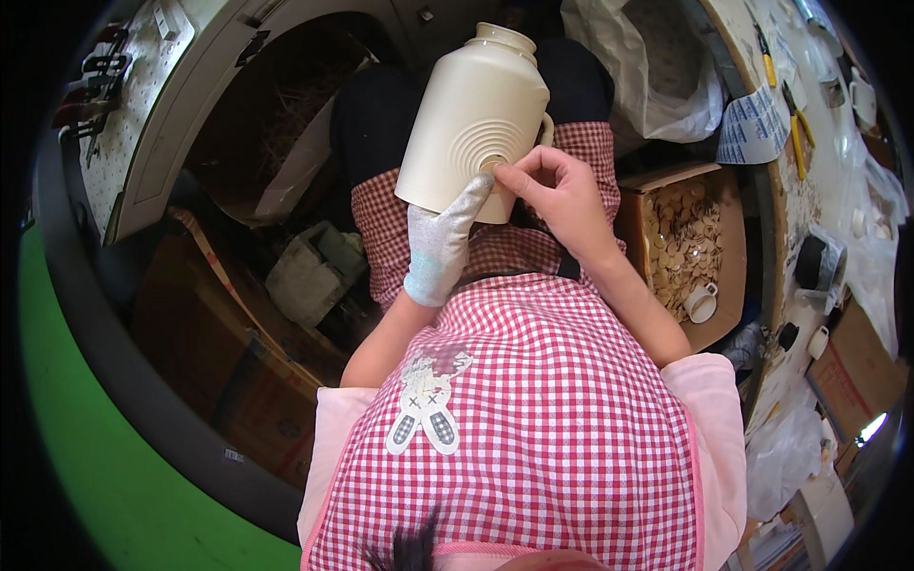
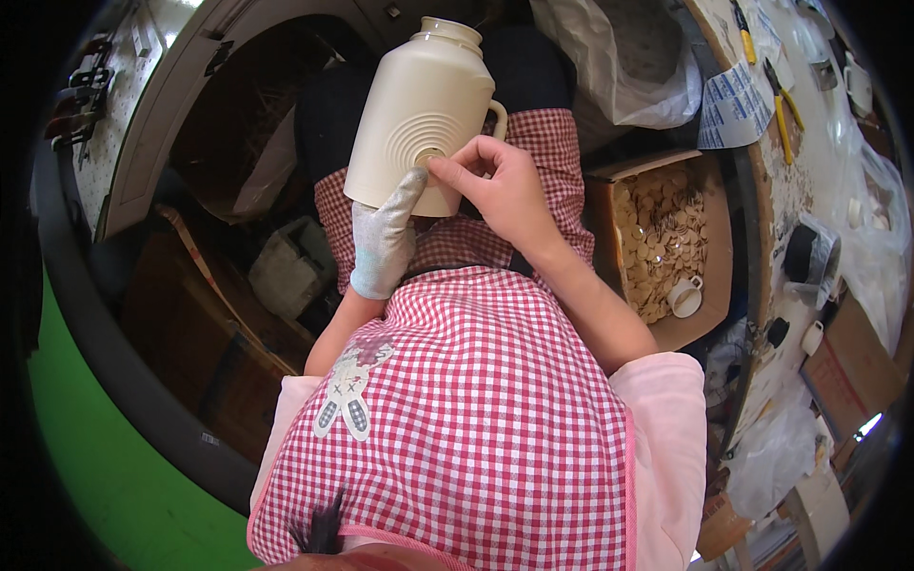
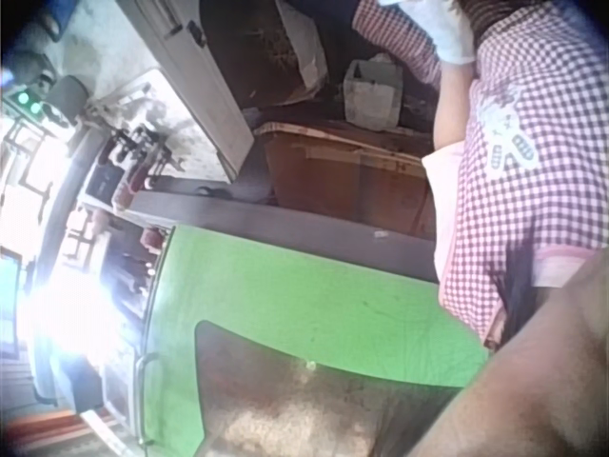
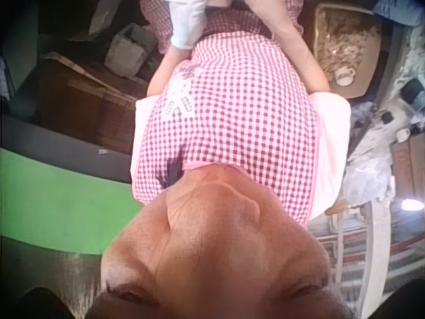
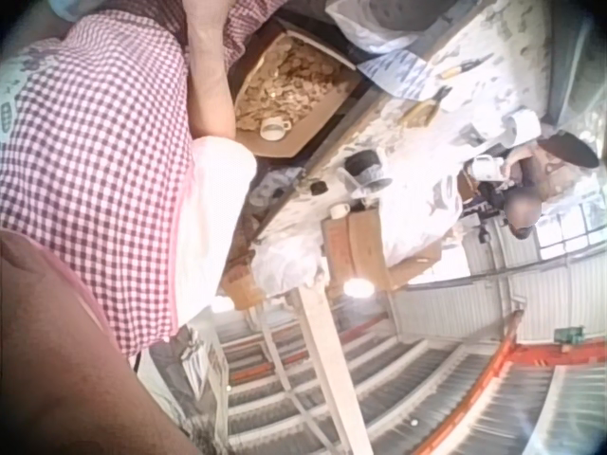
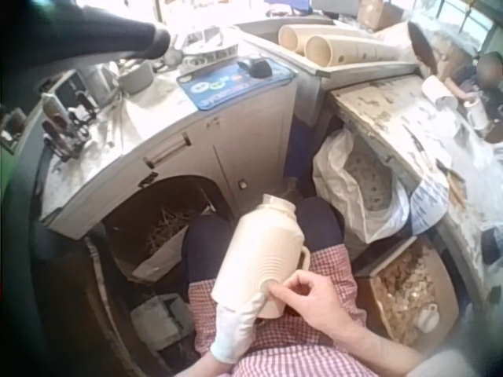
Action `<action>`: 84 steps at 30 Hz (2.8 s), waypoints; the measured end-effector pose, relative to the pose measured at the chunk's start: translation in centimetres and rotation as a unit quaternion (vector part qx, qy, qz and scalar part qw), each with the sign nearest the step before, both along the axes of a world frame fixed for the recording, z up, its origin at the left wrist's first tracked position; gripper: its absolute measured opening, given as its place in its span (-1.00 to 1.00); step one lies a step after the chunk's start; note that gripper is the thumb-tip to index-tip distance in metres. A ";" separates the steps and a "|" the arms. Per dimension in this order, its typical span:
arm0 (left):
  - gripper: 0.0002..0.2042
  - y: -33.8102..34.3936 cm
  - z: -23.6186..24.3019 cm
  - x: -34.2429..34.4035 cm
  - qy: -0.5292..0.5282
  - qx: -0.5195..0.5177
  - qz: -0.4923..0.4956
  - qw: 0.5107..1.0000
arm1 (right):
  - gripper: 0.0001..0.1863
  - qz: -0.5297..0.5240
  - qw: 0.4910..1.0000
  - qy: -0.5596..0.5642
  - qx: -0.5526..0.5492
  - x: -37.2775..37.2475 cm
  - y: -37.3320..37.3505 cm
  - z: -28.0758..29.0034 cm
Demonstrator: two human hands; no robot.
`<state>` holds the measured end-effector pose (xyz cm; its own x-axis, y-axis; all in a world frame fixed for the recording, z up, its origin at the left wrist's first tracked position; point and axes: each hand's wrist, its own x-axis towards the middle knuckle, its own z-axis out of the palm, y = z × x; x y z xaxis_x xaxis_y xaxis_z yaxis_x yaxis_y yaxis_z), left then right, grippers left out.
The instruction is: The person repeatedly picks up white ceramic pitchers, smooths the rim and body with a small tool, and places them on a nearby surface. The person also uses pliers to remove small protrusions from the pitcher openings.
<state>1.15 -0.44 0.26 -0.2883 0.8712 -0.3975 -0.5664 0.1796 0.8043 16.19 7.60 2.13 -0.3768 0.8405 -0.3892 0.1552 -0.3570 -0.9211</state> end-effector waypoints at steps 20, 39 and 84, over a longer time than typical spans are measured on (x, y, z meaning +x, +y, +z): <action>-0.59 -0.1 -0.5 -1.3 0.086 -0.003 -0.007 0.996 | -0.44 0.041 0.996 -0.074 0.037 -0.1 3.2 -1.8; -0.56 0.7 0.4 -2.4 0.079 0.050 -0.009 0.996 | -0.39 -0.034 0.888 -0.138 0.437 -2.9 3.4 -2.9; -0.55 1.6 4.0 -2.1 -0.103 -0.060 0.035 0.992 | -0.47 0.196 0.980 0.011 -0.020 2.7 0.5 4.9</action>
<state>-0.99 1.18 4.25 -0.2479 0.7945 -0.5543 -0.7307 0.2223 0.6455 18.86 8.09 7.03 -0.6763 0.6142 -0.4067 0.2680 -0.3091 -0.9125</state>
